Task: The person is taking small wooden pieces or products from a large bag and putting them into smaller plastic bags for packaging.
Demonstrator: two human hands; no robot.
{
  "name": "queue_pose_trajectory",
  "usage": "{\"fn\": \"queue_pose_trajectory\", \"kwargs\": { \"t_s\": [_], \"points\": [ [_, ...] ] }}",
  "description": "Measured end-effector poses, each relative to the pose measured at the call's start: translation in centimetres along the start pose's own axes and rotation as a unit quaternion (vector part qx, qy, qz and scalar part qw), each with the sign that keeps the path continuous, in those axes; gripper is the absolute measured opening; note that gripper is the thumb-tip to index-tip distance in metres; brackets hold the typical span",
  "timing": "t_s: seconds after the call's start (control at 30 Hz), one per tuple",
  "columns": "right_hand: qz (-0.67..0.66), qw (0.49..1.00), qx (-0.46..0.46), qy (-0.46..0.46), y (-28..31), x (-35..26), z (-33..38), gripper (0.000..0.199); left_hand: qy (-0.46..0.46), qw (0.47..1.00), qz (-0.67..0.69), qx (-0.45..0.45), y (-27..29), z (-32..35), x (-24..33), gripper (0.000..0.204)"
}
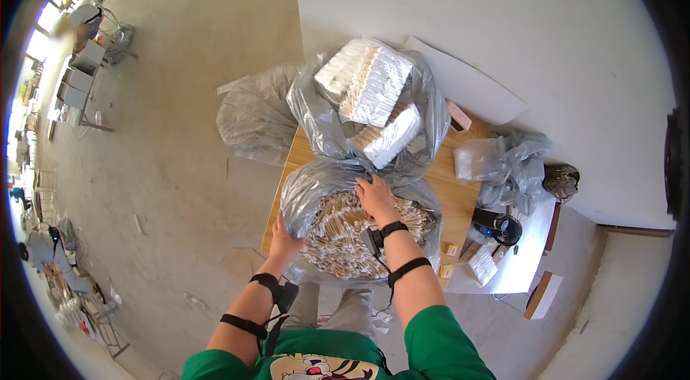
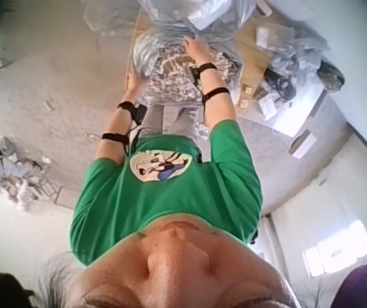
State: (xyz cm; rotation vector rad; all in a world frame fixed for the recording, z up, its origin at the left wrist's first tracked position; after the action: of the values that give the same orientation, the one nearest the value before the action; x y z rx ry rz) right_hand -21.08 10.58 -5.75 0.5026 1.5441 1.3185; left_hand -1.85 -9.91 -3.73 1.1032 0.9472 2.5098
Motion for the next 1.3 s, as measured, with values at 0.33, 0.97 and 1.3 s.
{"fn": "queue_pose_trajectory", "kwargs": {
  "t_s": [0.33, 0.97, 1.3],
  "points": [
    [-0.043, 0.990, -0.084, -0.106, -1.8, 0.7, 3.2, 0.029, 0.032, 0.964, 0.259, 0.045, 2.6, -2.7, -3.0, 0.025],
    [0.155, 0.985, 0.059, -0.051, 0.8, 2.9, 3.3, 0.021, 0.048, 0.963, 0.257, -0.067, 5.4, -0.8, -0.4, 0.006],
    [-0.089, 0.989, 0.113, -0.042, 2.8, -1.1, 9.7, 0.022, 0.136, 0.808, 0.572, -0.009, 4.2, -0.9, -1.3, 0.025]
  ]
}}
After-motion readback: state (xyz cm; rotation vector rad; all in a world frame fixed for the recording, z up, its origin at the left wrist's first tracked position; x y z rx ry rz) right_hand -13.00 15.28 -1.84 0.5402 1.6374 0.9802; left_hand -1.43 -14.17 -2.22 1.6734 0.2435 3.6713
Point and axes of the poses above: each hand's wrist, its own z-axis away from the middle knuckle, its own y-axis out of the back of the hand, x = y × z, the point moved 5 cm from there along -z, towards the middle knuckle, and after that the axes turned 3 degrees about y, right-handed, at the moved point
